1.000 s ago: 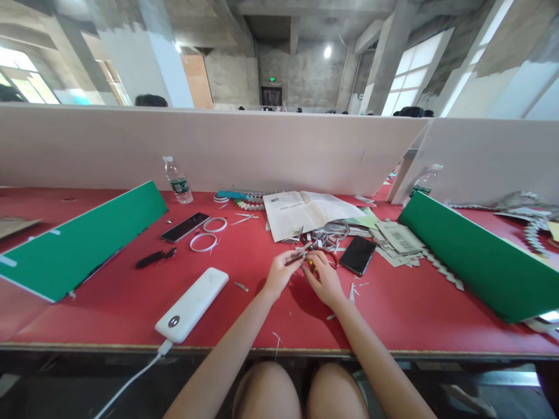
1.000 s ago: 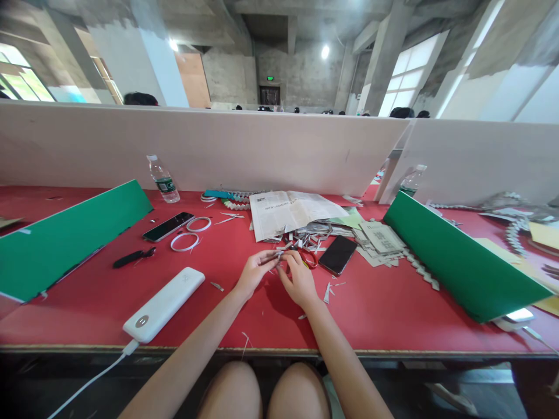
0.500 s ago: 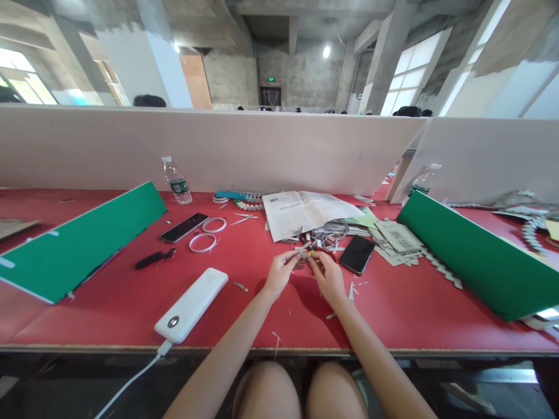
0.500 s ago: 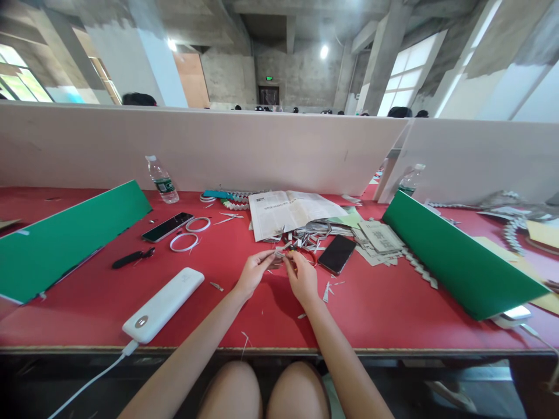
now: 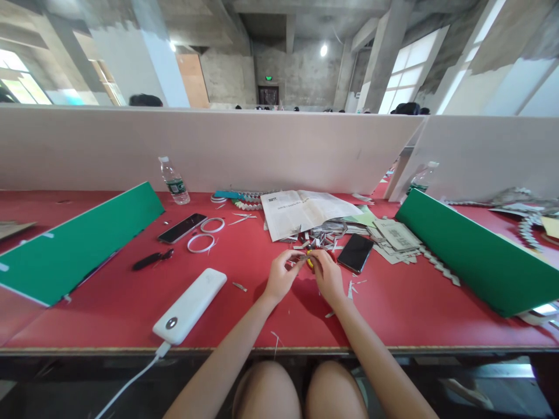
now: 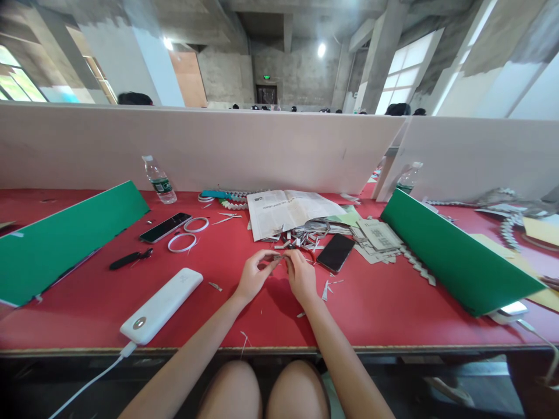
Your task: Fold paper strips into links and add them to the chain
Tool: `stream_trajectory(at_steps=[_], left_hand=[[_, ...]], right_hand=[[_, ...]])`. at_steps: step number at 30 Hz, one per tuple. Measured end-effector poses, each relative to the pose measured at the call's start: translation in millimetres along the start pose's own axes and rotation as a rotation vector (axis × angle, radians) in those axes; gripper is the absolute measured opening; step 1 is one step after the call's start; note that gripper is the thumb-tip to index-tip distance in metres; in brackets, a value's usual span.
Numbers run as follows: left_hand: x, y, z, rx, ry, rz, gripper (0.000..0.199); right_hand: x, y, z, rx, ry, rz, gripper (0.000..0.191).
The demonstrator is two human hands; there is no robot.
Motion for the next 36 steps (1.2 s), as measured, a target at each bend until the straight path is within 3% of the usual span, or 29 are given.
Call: stream_trajectory(at_steps=[7, 12, 20, 31, 36], left_hand=[[1, -9.5, -16, 0.05, 0.166, -0.058, 0.012], [0, -11.3, -21, 0.072, 0.197, -0.074, 0.007], [0, -13.5, -16, 0.121, 0.154, -0.059, 0.009], [3, -0.2, -7, 0.069, 0.097, 0.064, 0.01], [3, -1.5, -2, 0.069, 0.055, 0.06, 0.01]], right_hand=[[0, -2, 9, 0.021, -0.083, -0.007, 0.023], [0, -1, 13, 0.09, -0.066, -0.011, 0.022], [-2, 7, 2, 0.229, 0.066, 0.082, 0.018], [2, 2, -8, 0.212, 0.109, 0.041, 0.017], [0, 13, -18, 0.366, 0.23, 0.112, 0.017]])
Point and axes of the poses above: each hand's wrist, its own x-axis towards the middle knuckle, its own y-axis out of the palm, z = x × y, the point moved 9 cm from there along x, towards the middle knuckle, and after that the axes turned 5 degrees about -z, right-handed, at the moved point
